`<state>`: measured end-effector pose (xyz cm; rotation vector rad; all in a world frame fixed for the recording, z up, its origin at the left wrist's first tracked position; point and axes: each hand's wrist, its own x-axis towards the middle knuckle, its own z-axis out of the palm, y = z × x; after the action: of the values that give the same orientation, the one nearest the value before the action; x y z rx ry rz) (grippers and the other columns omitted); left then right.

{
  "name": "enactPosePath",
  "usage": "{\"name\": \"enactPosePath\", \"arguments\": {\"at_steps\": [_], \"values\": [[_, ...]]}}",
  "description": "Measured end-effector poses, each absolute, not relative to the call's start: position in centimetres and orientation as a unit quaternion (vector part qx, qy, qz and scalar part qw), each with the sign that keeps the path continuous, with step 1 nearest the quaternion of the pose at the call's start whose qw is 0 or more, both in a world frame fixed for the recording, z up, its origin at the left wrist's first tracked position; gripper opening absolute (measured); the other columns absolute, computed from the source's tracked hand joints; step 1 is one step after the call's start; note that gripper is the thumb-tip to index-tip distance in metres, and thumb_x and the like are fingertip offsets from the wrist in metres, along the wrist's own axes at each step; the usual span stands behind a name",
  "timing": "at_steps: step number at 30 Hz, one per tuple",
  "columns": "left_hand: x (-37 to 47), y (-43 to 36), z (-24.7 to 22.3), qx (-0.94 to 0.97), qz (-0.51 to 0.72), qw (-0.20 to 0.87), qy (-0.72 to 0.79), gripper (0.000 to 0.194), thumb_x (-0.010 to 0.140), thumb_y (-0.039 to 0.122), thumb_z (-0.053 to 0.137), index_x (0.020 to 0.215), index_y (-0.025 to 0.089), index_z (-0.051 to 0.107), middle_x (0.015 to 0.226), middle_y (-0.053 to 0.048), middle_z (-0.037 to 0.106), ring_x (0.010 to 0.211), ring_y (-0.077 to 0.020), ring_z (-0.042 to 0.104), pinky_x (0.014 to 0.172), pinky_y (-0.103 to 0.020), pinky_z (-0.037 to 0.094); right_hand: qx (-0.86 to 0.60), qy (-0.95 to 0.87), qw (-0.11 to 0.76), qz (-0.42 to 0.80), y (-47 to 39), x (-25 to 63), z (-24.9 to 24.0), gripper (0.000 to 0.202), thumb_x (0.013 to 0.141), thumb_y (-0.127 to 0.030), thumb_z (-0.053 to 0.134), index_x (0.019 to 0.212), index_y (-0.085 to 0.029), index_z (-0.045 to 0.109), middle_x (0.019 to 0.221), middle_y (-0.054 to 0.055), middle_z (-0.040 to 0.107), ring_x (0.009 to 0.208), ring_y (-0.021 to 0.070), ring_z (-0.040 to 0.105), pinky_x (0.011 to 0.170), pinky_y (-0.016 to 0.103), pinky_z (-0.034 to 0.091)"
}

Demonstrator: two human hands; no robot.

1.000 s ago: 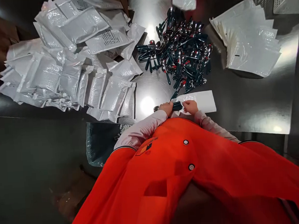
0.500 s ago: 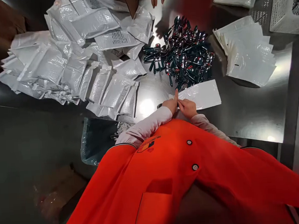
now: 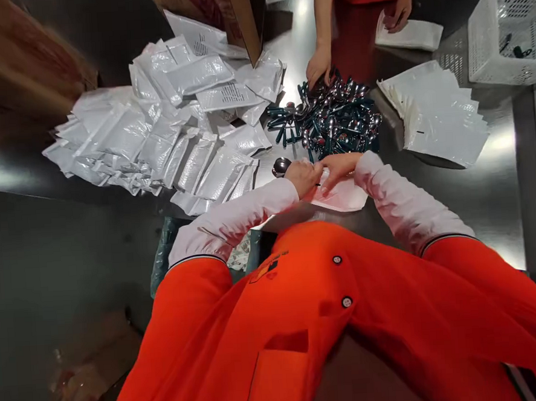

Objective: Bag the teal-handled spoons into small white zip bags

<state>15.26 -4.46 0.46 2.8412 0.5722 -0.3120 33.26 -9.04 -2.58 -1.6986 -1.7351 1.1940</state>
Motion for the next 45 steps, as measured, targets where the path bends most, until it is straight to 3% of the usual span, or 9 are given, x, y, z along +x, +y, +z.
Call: {"name": "enactPosePath", "arguments": {"at_steps": [3,9,11,15,19,28,32,39,45], "values": [[14.6,-4.5,3.1,0.975,-0.093,0.113,0.166,0.035,0.100,0.013,0.042,0.125,0.003,0.063,0.112,-0.027,0.070,0.114,-0.0392,0.066,0.099,-0.054,0.046,-0.476,-0.616,0.227,0.586,-8.2,30.8,-3.5,0.037,0.053,-0.039,0.088,0.078,-0.016,0.074,0.083,0.003,0.077,0.076,0.0190,0.066,0.074,0.033,0.056],[10.5,-1.9,9.9,0.970,0.107,0.159,0.148,0.054,0.083,0.025,0.072,0.134,0.015,0.060,0.139,-0.014,0.058,0.147,-0.0404,0.039,0.123,-0.063,0.019,-0.501,-0.578,0.413,0.494,-9.9,25.3,-3.6,0.037,0.062,-0.036,0.084,0.091,-0.016,0.070,0.095,0.006,0.076,0.089,0.0229,0.068,0.083,0.038,0.058],[9.1,-0.5,11.1,0.935,0.163,0.244,0.201,0.061,0.080,0.037,0.076,0.133,0.013,0.060,0.135,-0.013,0.059,0.146,-0.0412,0.040,0.121,-0.061,0.025,-0.497,-0.547,0.452,0.498,-10.8,23.9,-2.7,0.050,0.061,-0.041,0.087,0.100,-0.015,0.070,0.099,0.007,0.076,0.093,0.0246,0.069,0.086,0.039,0.059],[6.7,0.3,10.2,0.884,0.020,0.439,0.159,0.046,0.089,0.040,0.061,0.128,0.016,0.064,0.121,-0.011,0.068,0.116,-0.0283,0.066,0.103,-0.038,0.049,-0.511,-0.475,0.495,0.518,-13.1,21.5,-1.6,0.049,0.057,-0.045,0.089,0.094,-0.018,0.070,0.091,0.006,0.076,0.086,0.0253,0.072,0.084,0.040,0.060],[4.9,-1.5,6.8,0.829,-0.175,0.518,0.121,0.058,0.080,0.024,0.066,0.137,0.022,0.058,0.101,-0.004,0.075,0.087,-0.0217,0.071,0.082,-0.028,0.053,-0.534,-0.441,0.471,0.546,-15.0,20.3,-2.6,0.040,0.057,-0.045,0.087,0.081,-0.019,0.069,0.081,0.006,0.075,0.076,0.0237,0.069,0.076,0.038,0.059],[5.3,-1.8,2.6,0.870,-0.073,0.340,0.349,0.039,0.050,0.034,0.095,0.067,0.021,0.062,0.061,0.000,0.059,0.074,-0.0268,0.067,0.070,-0.034,0.052,-0.580,-0.465,0.476,0.470,-15.0,22.8,-5.0,0.041,0.077,-0.058,0.070,0.081,-0.017,0.078,0.078,0.003,0.072,0.078,0.0217,0.063,0.073,0.034,0.051],[5.4,-0.9,2.8,0.826,-0.083,0.461,0.313,0.024,0.071,0.040,0.079,0.072,0.018,0.070,0.063,0.001,0.064,0.064,-0.0170,0.063,0.060,-0.026,0.045,-0.592,-0.438,0.500,0.455,-14.8,23.6,-5.0,0.048,0.073,-0.066,0.073,0.077,-0.018,0.078,0.075,0.004,0.071,0.077,0.0217,0.063,0.070,0.033,0.050],[6.5,-0.9,3.6,0.897,-0.045,0.218,0.383,0.033,0.068,0.038,0.086,0.088,0.015,0.074,0.081,-0.006,0.072,0.077,-0.0214,0.064,0.067,-0.031,0.043,-0.590,-0.399,0.525,0.466,-14.6,23.3,-5.3,0.048,0.069,-0.063,0.079,0.080,-0.016,0.079,0.074,0.003,0.071,0.078,0.0209,0.064,0.074,0.034,0.052],[8.7,-2.4,1.9,0.907,0.113,0.313,0.259,0.012,0.086,0.027,0.072,0.092,0.017,0.074,0.088,-0.005,0.073,0.079,-0.0166,0.065,0.074,-0.028,0.051,-0.591,-0.261,0.638,0.420,-13.0,23.1,-8.1,0.056,0.064,-0.066,0.083,0.096,-0.021,0.078,0.102,0.007,0.077,0.103,0.0256,0.068,0.097,0.042,0.054]]}}
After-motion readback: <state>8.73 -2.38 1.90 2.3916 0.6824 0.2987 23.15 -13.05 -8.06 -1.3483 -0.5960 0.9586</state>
